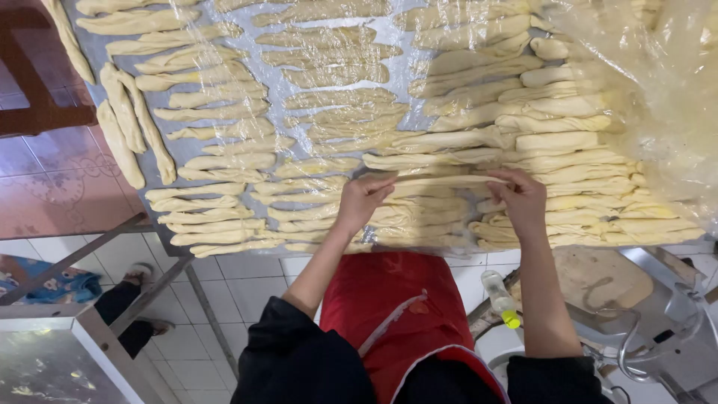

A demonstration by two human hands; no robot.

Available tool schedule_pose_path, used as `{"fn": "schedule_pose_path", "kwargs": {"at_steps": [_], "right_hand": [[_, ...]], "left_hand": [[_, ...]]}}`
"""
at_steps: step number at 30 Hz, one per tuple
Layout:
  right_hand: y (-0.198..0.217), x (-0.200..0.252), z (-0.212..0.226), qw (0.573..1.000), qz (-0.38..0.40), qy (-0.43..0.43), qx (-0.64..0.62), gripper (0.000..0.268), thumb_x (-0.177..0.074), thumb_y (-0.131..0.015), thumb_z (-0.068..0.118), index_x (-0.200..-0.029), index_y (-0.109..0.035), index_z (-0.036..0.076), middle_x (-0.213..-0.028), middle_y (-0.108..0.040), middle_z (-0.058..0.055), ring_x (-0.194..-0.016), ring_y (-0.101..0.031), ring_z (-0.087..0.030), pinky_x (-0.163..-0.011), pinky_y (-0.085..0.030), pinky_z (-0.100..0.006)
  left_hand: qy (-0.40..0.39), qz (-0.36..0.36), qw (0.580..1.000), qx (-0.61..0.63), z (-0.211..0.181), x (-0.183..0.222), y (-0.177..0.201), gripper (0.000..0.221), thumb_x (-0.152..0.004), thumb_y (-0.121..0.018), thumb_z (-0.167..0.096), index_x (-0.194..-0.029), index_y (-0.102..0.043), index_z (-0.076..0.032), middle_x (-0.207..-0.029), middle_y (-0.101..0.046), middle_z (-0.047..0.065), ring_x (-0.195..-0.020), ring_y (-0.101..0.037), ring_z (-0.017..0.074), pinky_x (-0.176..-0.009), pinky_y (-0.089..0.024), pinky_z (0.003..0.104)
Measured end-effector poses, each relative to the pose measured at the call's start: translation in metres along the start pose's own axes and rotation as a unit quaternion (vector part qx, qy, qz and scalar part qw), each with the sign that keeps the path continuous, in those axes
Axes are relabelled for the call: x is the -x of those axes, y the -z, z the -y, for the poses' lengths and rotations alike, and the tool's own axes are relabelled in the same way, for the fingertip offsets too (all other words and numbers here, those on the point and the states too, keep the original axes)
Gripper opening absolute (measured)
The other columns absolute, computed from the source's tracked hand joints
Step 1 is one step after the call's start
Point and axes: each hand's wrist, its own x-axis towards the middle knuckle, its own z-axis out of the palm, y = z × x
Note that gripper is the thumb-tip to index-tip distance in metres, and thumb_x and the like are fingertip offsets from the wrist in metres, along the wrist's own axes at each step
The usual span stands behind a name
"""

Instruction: Rolling out small portions of dough using a rolling pin on a stainless steel table.

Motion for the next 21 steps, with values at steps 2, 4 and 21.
{"fn": "schedule_pose_path", "kwargs": {"at_steps": [2,4,21], "right_hand": [[-0.011,-0.005,0.009,0.998,-0.029,0.058,0.025,0.027,-0.092,-0.073,-0.003,-0.118,-0.076,0.003,-0.104,-0.070,-0.009,-0.076,-0.063,-0.010,-0.064,-0.054,-0.024],[-0.020,-0.004,0.018,0.991,-0.056,0.112,0.049,0.025,-0.092,-0.072,-0.004,-0.115,-0.075,0.004,-0.107,-0.069,-0.008,-0.079,-0.066,-0.011,-0.065,-0.057,-0.025],[-0.068,0.025,0.004,0.856,-0.107,0.331,0.383,0.013,-0.087,-0.071,0.004,-0.098,-0.076,0.009,-0.104,-0.070,-0.008,-0.102,-0.064,-0.031,-0.091,-0.052,-0.045]], "left_hand": [[-0.011,-0.086,0.992,-0.090,0.005,-0.001,-0.010,0.025,-0.089,-0.078,-0.014,-0.114,-0.080,-0.014,-0.104,-0.077,0.011,-0.077,-0.070,0.0192,-0.065,-0.059,0.031],[-0.019,-0.170,0.969,-0.180,0.005,0.002,-0.016,0.021,-0.088,-0.080,-0.012,-0.108,-0.083,-0.013,-0.101,-0.077,0.011,-0.073,-0.070,0.0201,-0.063,-0.057,0.032],[-0.353,0.042,0.832,-0.425,-0.016,0.038,0.050,0.027,-0.071,-0.075,-0.012,-0.096,-0.072,-0.002,-0.095,-0.074,0.012,-0.096,-0.067,0.0322,-0.095,-0.050,0.043]]}}
